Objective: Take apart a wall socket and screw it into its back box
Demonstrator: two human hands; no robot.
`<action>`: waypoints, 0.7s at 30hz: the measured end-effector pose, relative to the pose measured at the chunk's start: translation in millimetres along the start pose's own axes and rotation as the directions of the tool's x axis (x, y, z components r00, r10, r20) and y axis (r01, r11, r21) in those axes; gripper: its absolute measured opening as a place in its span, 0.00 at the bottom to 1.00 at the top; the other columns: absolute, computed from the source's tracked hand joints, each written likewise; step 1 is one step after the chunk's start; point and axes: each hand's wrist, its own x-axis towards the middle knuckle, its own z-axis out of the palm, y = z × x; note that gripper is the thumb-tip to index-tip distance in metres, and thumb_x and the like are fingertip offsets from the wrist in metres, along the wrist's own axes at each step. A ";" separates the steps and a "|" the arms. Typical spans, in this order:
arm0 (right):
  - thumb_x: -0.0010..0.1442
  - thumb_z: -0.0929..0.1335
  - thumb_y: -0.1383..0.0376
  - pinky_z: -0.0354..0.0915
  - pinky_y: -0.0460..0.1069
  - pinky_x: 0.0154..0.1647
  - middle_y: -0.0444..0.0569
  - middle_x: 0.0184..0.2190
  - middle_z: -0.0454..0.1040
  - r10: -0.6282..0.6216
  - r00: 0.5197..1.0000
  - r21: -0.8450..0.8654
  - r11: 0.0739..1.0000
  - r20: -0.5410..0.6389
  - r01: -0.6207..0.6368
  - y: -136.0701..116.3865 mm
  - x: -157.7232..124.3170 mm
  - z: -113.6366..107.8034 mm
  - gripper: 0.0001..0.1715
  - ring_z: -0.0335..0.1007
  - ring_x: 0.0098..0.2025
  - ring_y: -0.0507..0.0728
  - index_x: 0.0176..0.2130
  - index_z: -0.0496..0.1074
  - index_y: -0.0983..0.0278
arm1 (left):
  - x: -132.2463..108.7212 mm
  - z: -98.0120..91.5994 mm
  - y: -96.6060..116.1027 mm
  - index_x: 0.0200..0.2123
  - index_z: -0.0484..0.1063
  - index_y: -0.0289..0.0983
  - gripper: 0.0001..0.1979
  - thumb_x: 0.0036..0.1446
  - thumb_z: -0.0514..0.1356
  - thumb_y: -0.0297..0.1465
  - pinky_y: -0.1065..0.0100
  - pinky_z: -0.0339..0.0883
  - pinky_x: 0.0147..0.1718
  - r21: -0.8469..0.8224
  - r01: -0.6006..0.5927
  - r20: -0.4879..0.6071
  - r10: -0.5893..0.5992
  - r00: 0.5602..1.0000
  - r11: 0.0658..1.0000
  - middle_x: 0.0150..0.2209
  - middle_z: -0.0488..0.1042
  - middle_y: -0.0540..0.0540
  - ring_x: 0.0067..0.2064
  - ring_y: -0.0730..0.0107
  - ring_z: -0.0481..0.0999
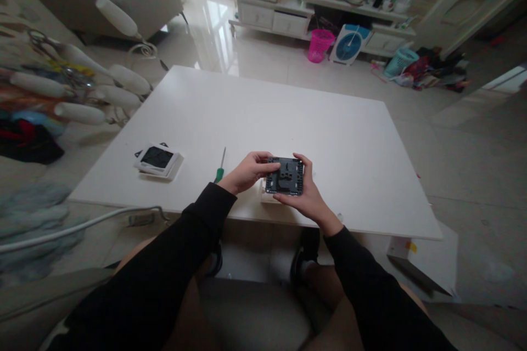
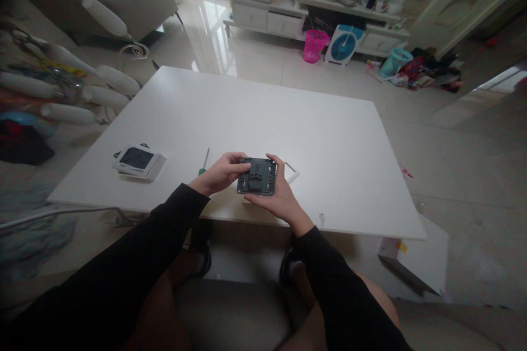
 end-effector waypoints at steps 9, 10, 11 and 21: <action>0.49 0.82 0.51 0.72 0.67 0.63 0.56 0.59 0.69 0.013 1.000 -0.007 1.000 0.006 -0.013 -2.8 -0.4 0.0 0.64 0.76 0.57 0.66 0.70 0.46 0.53 | -1.3 2.6 2.1 0.29 0.76 0.33 0.21 0.41 0.80 0.38 0.71 0.66 0.32 -0.001 0.008 0.009 -0.008 1.000 1.000 0.28 0.75 0.51 0.31 0.75 0.74; 0.49 0.82 0.51 0.72 0.67 0.63 0.56 0.59 0.69 0.016 1.000 -0.009 1.000 0.007 -0.016 -2.5 -0.3 0.0 0.65 0.76 0.57 0.66 0.70 0.46 0.52 | -1.3 2.6 2.2 0.29 0.76 0.33 0.20 0.41 0.80 0.38 0.71 0.66 0.32 0.001 0.008 0.009 -0.008 1.000 1.000 0.28 0.75 0.51 0.31 0.75 0.74; 0.49 0.82 0.52 0.72 0.67 0.63 0.56 0.59 0.69 0.017 1.000 -0.012 1.000 0.007 -0.017 -2.2 -0.2 -0.1 0.65 0.76 0.57 0.66 0.70 0.46 0.52 | -1.3 2.7 2.3 0.29 0.76 0.33 0.20 0.41 0.80 0.38 0.71 0.66 0.32 0.002 0.009 0.010 -0.009 1.000 1.000 0.28 0.75 0.51 0.31 0.75 0.74; 0.48 0.82 0.51 0.72 0.66 0.64 0.56 0.61 0.67 0.007 1.000 -0.023 1.000 -0.005 -0.007 0.6 0.2 -0.3 0.65 0.74 0.59 0.66 0.70 0.47 0.52 | -1.7 2.3 1.3 0.29 0.75 0.34 0.21 0.41 0.80 0.39 0.71 0.66 0.32 0.005 0.016 0.002 -0.016 1.000 1.000 0.28 0.76 0.50 0.31 0.74 0.75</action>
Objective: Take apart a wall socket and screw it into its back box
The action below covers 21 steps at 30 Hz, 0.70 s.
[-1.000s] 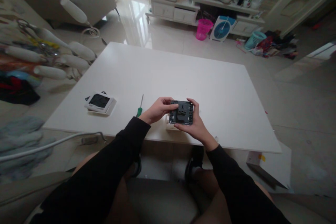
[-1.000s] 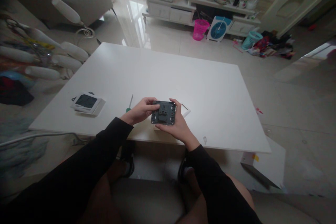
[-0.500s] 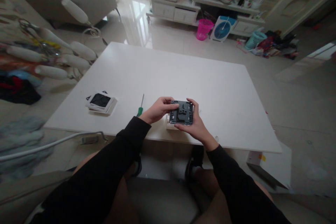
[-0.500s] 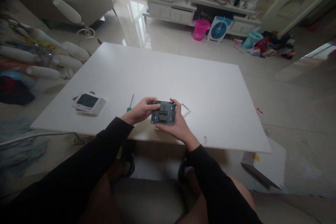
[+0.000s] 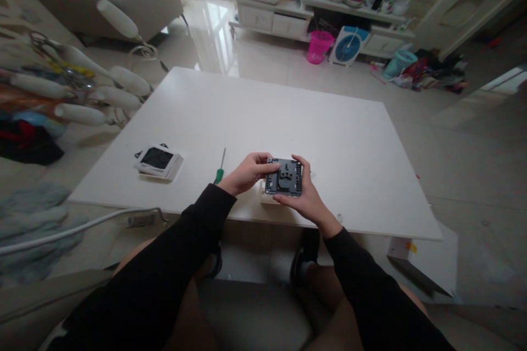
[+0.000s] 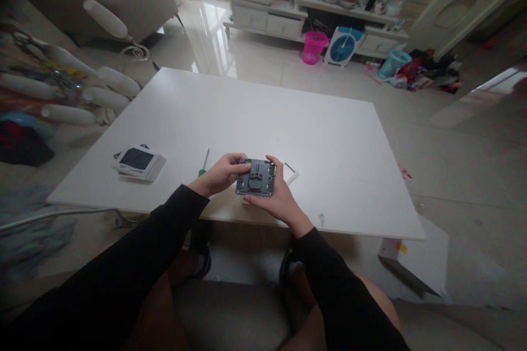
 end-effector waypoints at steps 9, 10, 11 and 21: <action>0.48 0.83 0.52 0.72 0.66 0.64 0.56 0.61 0.68 0.013 1.000 0.009 1.000 0.000 -0.013 1.1 -0.9 -0.3 0.64 0.75 0.58 0.66 0.70 0.48 0.52 | 0.6 -0.2 -0.9 0.29 0.76 0.33 0.21 0.41 0.80 0.39 0.71 0.67 0.33 -0.004 -0.003 0.004 0.003 1.000 1.000 0.29 0.76 0.50 0.31 0.74 0.75; 0.49 0.83 0.52 0.72 0.66 0.64 0.56 0.60 0.68 0.014 1.000 0.009 1.000 0.001 -0.014 1.3 -0.7 -0.2 0.64 0.75 0.58 0.66 0.70 0.48 0.52 | 1.1 -0.8 -1.4 0.30 0.76 0.33 0.21 0.41 0.80 0.39 0.71 0.67 0.33 0.000 -0.005 0.005 0.005 1.000 1.000 0.29 0.76 0.50 0.31 0.74 0.76; 0.49 0.82 0.52 0.72 0.66 0.63 0.56 0.60 0.68 0.012 1.000 0.009 1.000 0.002 -0.012 1.5 -0.5 -0.1 0.64 0.75 0.58 0.66 0.70 0.47 0.52 | 1.5 -1.4 -2.0 0.30 0.76 0.33 0.21 0.42 0.80 0.39 0.70 0.67 0.33 0.006 -0.009 0.006 0.009 1.000 1.000 0.29 0.77 0.49 0.31 0.74 0.76; 0.49 0.82 0.54 0.72 0.67 0.64 0.55 0.58 0.69 0.005 1.000 0.007 1.000 -0.007 -0.005 -1.4 -0.4 0.4 0.63 0.74 0.58 0.67 0.69 0.48 0.52 | 1.7 -3.4 -2.9 0.30 0.77 0.33 0.20 0.43 0.79 0.39 0.71 0.64 0.31 0.036 -0.015 0.006 0.015 1.000 0.999 0.28 0.76 0.50 0.29 0.75 0.73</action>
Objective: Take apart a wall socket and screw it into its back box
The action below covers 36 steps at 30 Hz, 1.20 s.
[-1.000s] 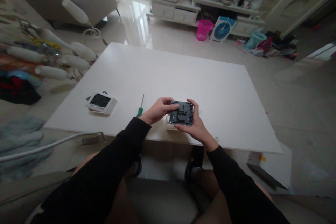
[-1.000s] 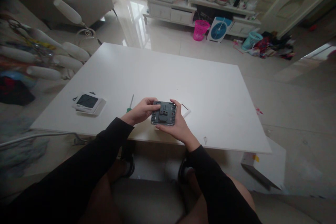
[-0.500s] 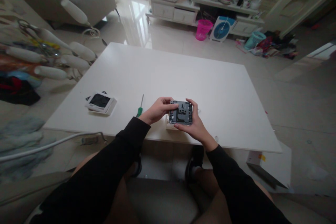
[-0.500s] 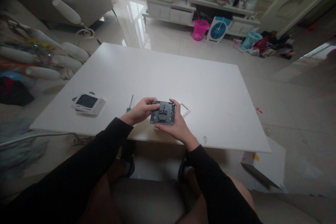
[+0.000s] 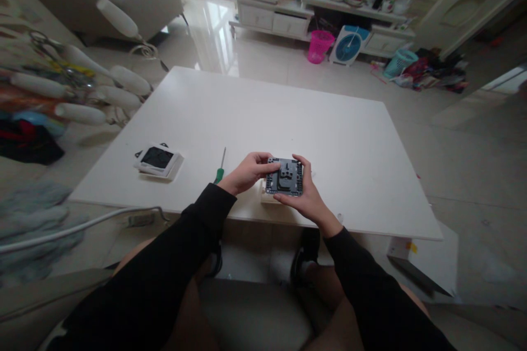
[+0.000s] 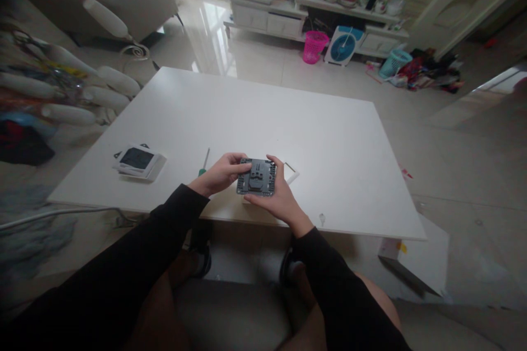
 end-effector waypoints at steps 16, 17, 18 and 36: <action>0.50 0.81 0.53 0.72 0.67 0.62 0.54 0.58 0.68 -0.004 1.000 -0.012 1.000 -0.001 0.004 -1.2 -0.3 0.2 0.62 0.73 0.58 0.66 0.70 0.47 0.52 | -1.0 -0.1 0.0 0.31 0.78 0.32 0.21 0.43 0.80 0.40 0.71 0.63 0.30 0.000 0.003 0.005 -0.003 1.000 1.000 0.29 0.77 0.49 0.30 0.76 0.73; 0.50 0.81 0.53 0.72 0.67 0.62 0.55 0.58 0.68 -0.005 1.000 -0.011 1.000 -0.001 0.005 -1.2 -0.4 0.3 0.63 0.73 0.58 0.66 0.70 0.47 0.53 | -1.1 -0.1 0.0 0.31 0.78 0.32 0.21 0.43 0.80 0.40 0.71 0.63 0.30 0.001 0.002 0.005 -0.002 1.000 1.000 0.29 0.76 0.49 0.29 0.76 0.73; 0.50 0.81 0.53 0.72 0.66 0.62 0.55 0.57 0.68 -0.005 1.000 -0.009 1.000 -0.003 0.005 -1.2 -0.4 0.4 0.63 0.73 0.57 0.66 0.70 0.47 0.53 | -1.2 -0.1 -0.1 0.31 0.78 0.32 0.21 0.43 0.80 0.40 0.71 0.63 0.30 0.003 0.001 0.005 -0.001 1.000 1.000 0.29 0.76 0.49 0.29 0.76 0.73; 0.50 0.81 0.55 0.71 0.67 0.64 0.55 0.58 0.68 -0.020 1.000 -0.035 0.999 -0.008 0.019 0.2 -0.1 0.1 0.61 0.73 0.59 0.66 0.69 0.47 0.53 | -0.9 1.0 -0.3 0.32 0.78 0.32 0.22 0.42 0.79 0.41 0.71 0.62 0.31 0.024 0.013 -0.004 -0.013 1.000 1.000 0.29 0.76 0.49 0.29 0.75 0.73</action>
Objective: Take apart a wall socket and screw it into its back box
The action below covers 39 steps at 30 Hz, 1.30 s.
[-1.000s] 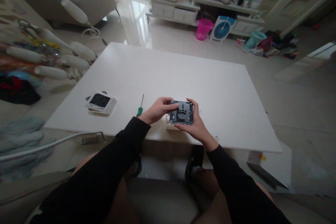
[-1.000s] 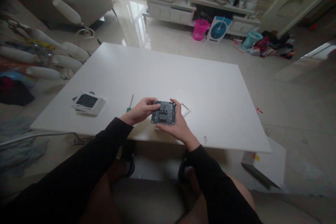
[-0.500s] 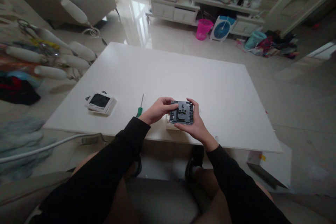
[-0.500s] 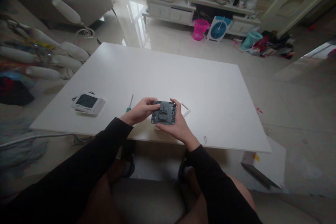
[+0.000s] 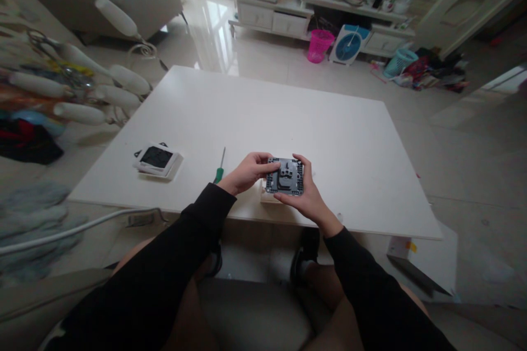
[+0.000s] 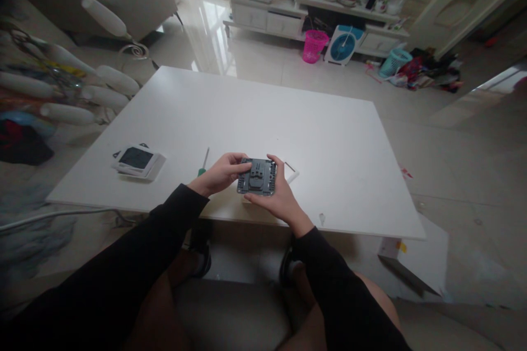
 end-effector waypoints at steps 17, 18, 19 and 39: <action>0.51 0.81 0.50 0.70 0.68 0.66 0.57 0.61 0.69 -0.084 0.995 0.001 0.996 -0.059 0.084 -3.1 3.5 -2.0 0.69 0.72 0.61 0.67 0.74 0.42 0.53 | 1.8 0.5 -6.8 0.37 0.82 0.32 0.24 0.42 0.81 0.41 0.72 0.66 0.33 -0.144 0.055 0.023 -0.052 0.998 0.988 0.33 0.80 0.46 0.32 0.75 0.76; 0.50 0.81 0.49 0.69 0.68 0.67 0.58 0.63 0.68 -0.102 0.993 0.017 0.995 -0.062 0.103 -2.5 4.8 -2.6 0.71 0.71 0.63 0.68 0.75 0.40 0.52 | 2.1 1.1 -7.4 0.38 0.82 0.32 0.24 0.42 0.81 0.40 0.72 0.67 0.33 -0.175 0.063 0.028 -0.059 0.998 0.983 0.34 0.80 0.46 0.33 0.74 0.77; 0.50 0.81 0.48 0.68 0.69 0.68 0.59 0.64 0.67 -0.121 0.991 0.031 0.992 -0.060 0.123 -1.5 6.2 -3.3 0.72 0.69 0.65 0.68 0.75 0.40 0.52 | 2.4 1.8 -7.7 0.39 0.82 0.32 0.24 0.43 0.81 0.40 0.72 0.68 0.35 -0.204 0.067 0.034 -0.061 0.998 0.977 0.35 0.81 0.46 0.33 0.74 0.77; 0.51 0.79 0.56 0.72 0.65 0.59 0.55 0.57 0.71 -0.158 0.971 -0.293 0.951 -0.180 0.101 10.7 18.8 -17.5 0.47 0.71 0.59 0.67 0.65 0.64 0.55 | 5.9 1.6 -0.8 0.42 0.77 0.34 0.10 0.56 0.69 0.29 0.66 0.72 0.38 0.132 0.164 -0.229 -0.131 0.965 0.978 0.40 0.81 0.42 0.35 0.68 0.81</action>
